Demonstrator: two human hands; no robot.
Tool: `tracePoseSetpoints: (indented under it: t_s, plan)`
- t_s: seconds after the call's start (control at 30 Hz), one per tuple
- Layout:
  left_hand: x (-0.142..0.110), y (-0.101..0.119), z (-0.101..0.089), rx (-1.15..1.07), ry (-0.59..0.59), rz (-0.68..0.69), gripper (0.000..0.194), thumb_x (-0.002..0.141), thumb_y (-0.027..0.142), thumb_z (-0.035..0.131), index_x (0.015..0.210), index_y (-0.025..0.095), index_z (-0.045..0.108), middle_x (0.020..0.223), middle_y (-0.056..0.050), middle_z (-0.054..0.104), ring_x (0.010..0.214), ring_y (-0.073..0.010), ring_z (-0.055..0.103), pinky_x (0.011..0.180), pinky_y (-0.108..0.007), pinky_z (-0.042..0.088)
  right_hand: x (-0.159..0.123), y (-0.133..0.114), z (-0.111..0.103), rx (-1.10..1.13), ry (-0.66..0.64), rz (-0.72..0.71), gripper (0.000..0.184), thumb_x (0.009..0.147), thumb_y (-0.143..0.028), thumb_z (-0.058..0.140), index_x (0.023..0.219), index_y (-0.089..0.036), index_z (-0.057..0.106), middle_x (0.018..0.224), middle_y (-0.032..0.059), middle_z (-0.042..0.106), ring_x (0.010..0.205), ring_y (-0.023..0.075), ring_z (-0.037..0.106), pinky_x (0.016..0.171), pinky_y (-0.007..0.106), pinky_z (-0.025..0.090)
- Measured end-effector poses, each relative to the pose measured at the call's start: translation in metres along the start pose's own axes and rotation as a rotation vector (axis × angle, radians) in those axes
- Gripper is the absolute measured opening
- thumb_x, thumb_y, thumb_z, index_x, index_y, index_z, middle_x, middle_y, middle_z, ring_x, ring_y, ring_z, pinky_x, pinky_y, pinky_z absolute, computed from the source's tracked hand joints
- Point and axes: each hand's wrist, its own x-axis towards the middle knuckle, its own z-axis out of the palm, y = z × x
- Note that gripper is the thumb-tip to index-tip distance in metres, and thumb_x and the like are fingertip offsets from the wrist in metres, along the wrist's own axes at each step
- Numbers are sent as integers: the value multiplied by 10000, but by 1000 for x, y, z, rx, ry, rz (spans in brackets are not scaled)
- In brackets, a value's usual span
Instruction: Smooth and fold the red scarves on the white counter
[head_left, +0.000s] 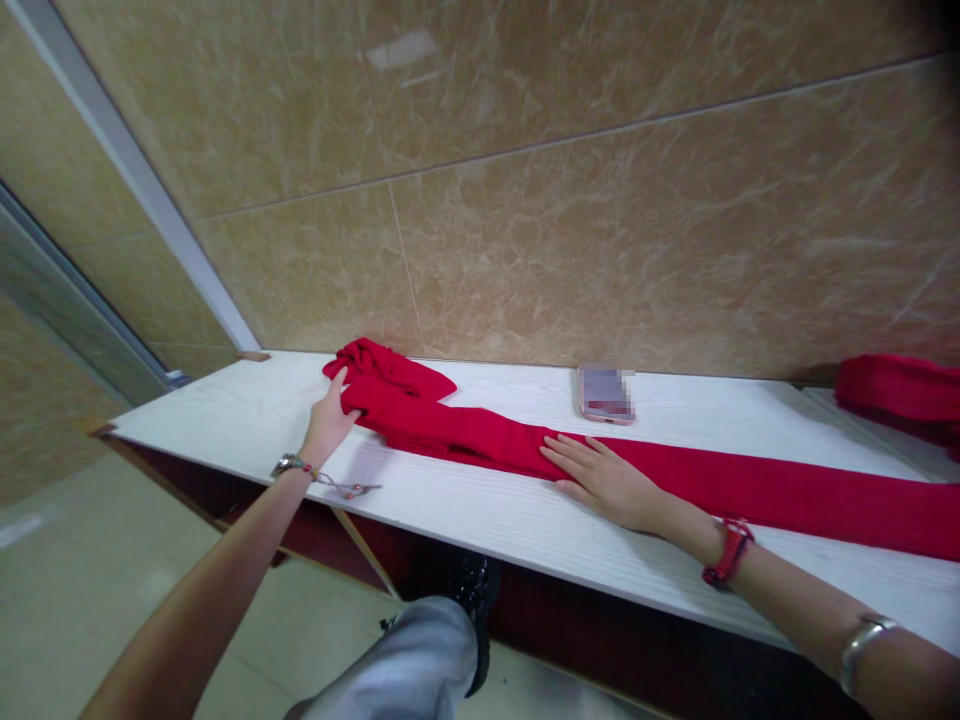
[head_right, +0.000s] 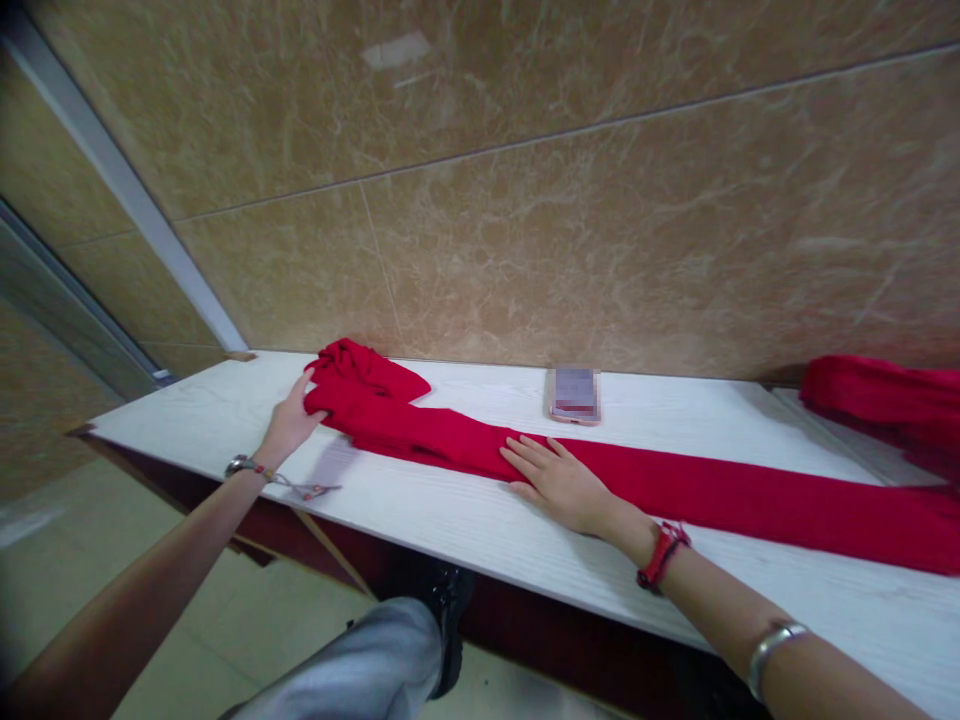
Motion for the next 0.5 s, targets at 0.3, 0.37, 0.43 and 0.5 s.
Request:
tracePoseSetpoints:
  t_s: [0.3,0.37,0.43,0.5]
  plan:
    - [3,-29,11,-519,-357,-155,1018,618,180,705,1423,241,85,1217,-151,518,851,-182,630,765,-328,505,0,1,4,-2,36,-2,525,916,-483,256,1372,-233,324,1404,77,347,1296,238,297,1036,496,267]
    - [-8,-24,21,-651,-366,-149,1074,606,173,716,1421,274,24,1288,-158,445,857,-171,631,778,-323,501,0,2,5,-14,45,-2,525,914,-485,261,1369,-233,332,1401,76,353,1291,237,306,1037,491,270]
    - [-14,-19,28,-715,-310,-178,1077,612,159,704,1416,292,0,1305,-155,417,807,-151,638,768,-323,505,-1,3,5,-25,48,-6,524,914,-484,262,1368,-232,334,1400,76,356,1289,235,311,1038,490,269]
    - [-17,-13,32,-767,-253,-216,1060,604,123,691,1414,290,28,1289,-147,429,763,-134,638,753,-317,509,-1,3,6,-30,44,-7,527,914,-484,263,1368,-227,333,1401,78,354,1288,234,315,1040,490,266]
